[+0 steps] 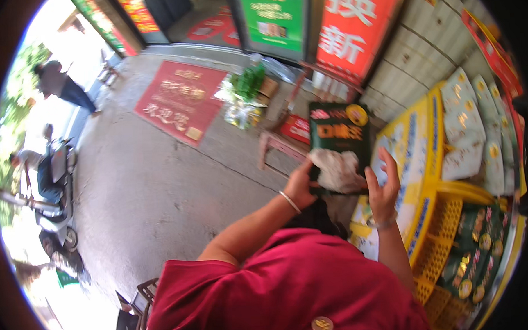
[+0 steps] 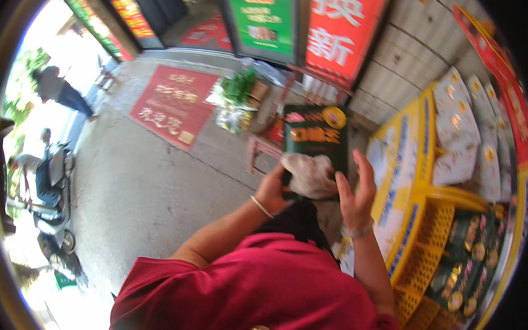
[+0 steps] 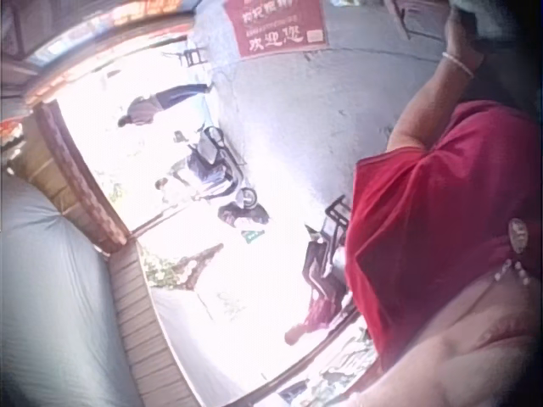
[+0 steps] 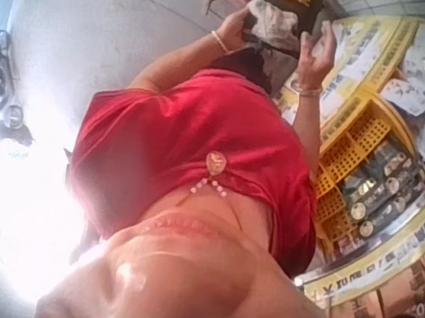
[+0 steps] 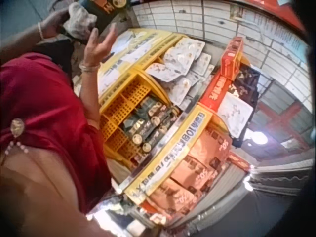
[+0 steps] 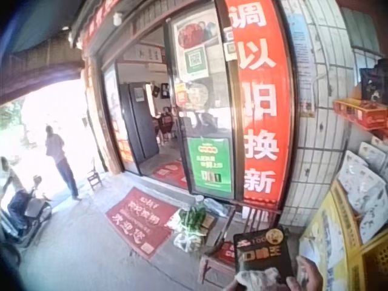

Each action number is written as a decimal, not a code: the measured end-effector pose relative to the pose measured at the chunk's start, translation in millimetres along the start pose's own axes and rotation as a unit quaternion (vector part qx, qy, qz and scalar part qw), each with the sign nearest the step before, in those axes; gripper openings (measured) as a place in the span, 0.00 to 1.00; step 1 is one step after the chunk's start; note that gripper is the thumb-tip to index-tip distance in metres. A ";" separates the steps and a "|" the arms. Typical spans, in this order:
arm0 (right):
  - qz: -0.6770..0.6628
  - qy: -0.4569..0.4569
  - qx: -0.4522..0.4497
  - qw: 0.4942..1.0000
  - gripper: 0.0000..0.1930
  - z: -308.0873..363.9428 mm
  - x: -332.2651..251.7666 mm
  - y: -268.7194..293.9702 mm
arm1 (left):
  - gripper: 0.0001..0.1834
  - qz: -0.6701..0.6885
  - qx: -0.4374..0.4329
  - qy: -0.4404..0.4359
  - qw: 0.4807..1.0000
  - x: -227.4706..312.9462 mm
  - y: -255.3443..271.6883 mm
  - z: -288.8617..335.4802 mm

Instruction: The person wipes the surfaces of green and red product packages with a cloth, then places them into a yellow display rack. The person handles each package individually, wiping all sides before restocking.

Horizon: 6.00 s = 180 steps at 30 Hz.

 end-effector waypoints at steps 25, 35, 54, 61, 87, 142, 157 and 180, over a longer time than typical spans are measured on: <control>-0.441 -0.475 -0.046 0.760 0.14 34.2 49.6 -6.5 | 0.27 -0.176 -0.022 -0.077 0.981 7.1 -18.6 -3.5; -0.458 -0.441 0.041 0.771 0.11 39.5 44.6 -8.0 | 0.39 -0.717 -0.087 -0.503 0.476 -10.3 -74.8 32.0; -0.523 -0.241 0.227 0.785 0.20 12.5 34.6 -8.9 | 0.20 0.039 -0.110 -0.107 0.987 -25.6 -45.6 -12.6; -0.457 -0.187 0.250 0.833 0.18 13.4 43.9 -6.7 | 0.15 0.031 -0.093 -0.062 0.993 -45.7 -45.8 -9.4; -0.102 -0.118 0.049 0.987 0.23 45.2 30.8 77.6 | 0.12 -0.047 0.042 0.044 0.997 -58.5 -43.0 -19.0; -0.024 -0.393 0.735 0.552 0.29 343.0 -32.3 345.6 | 0.12 -0.015 -0.025 0.211 0.977 -95.4 49.6 -56.1; -0.108 -0.504 0.721 0.463 0.21 366.5 27.4 378.3 | 0.12 -0.038 -0.011 0.204 0.978 -93.7 56.9 -59.3; -0.261 -0.272 0.853 0.361 0.15 403.3 113.6 361.4 | 0.13 -0.008 -0.021 0.190 0.982 -84.4 57.5 -53.0</control>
Point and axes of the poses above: each hand's wrist, its own z-axis away from the middle knuckle, its own y-axis out of the back of the hand, x = y × z, the point moved 3 cm from there along -z, towards the middle knuckle, and after that the axes turned 2 degrees about -z, right-handed, at the moved point
